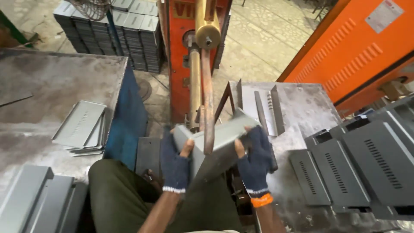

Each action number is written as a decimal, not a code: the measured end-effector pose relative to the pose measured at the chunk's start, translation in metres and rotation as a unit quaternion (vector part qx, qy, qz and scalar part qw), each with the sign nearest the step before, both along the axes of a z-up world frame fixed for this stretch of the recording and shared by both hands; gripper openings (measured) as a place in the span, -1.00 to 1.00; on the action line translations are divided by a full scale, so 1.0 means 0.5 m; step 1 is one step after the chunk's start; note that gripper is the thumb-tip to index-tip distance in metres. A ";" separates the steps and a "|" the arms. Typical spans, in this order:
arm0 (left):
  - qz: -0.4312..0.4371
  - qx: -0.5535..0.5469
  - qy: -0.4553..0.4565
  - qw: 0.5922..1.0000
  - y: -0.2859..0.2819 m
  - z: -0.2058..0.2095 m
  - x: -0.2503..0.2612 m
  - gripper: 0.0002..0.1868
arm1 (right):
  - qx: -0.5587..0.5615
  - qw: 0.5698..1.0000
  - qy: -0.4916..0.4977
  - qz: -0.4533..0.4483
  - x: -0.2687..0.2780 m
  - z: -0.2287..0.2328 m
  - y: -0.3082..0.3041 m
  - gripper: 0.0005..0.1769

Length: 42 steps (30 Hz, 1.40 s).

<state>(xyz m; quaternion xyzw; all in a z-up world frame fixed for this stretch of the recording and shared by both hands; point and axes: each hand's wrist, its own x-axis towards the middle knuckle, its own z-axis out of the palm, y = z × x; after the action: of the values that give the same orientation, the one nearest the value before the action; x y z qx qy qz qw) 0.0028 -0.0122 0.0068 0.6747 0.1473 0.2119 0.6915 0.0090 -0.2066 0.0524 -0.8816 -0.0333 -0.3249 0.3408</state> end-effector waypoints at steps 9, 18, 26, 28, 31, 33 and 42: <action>-0.183 0.036 -0.058 0.981 0.049 0.004 0.068 -0.22 | -0.109 0.933 0.326 0.105 0.163 0.023 0.006 -0.32; -0.233 -0.075 -0.014 0.970 0.059 0.069 0.047 -0.19 | -0.178 0.945 0.244 0.123 0.172 0.130 0.039 -0.46; -0.287 -0.103 -0.030 0.952 0.056 0.049 0.026 -0.05 | -0.216 0.945 0.210 0.129 0.091 0.173 0.016 -0.46; -0.299 -0.116 -0.046 0.946 0.050 0.044 0.021 -0.06 | -0.225 0.947 0.196 0.123 0.083 0.174 0.009 -0.48; -0.319 -0.119 -0.079 0.937 0.045 0.040 0.022 -0.07 | -0.240 0.947 0.177 0.120 0.077 0.180 -0.001 -0.48; -0.322 -0.110 -0.093 0.936 0.047 0.035 0.020 -0.08 | -0.246 0.945 0.176 0.128 0.076 0.182 -0.004 -0.48; -0.319 -0.134 -0.116 0.931 0.049 0.033 0.026 -0.13 | -0.242 0.952 0.129 0.136 0.088 0.160 -0.006 -0.48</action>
<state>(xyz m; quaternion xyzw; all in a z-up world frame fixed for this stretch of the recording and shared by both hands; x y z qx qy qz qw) 0.0158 0.0120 0.0235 0.5581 -0.1298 0.0351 0.8188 0.0528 -0.2098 0.1322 -0.9591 -0.1863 -0.1411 0.1598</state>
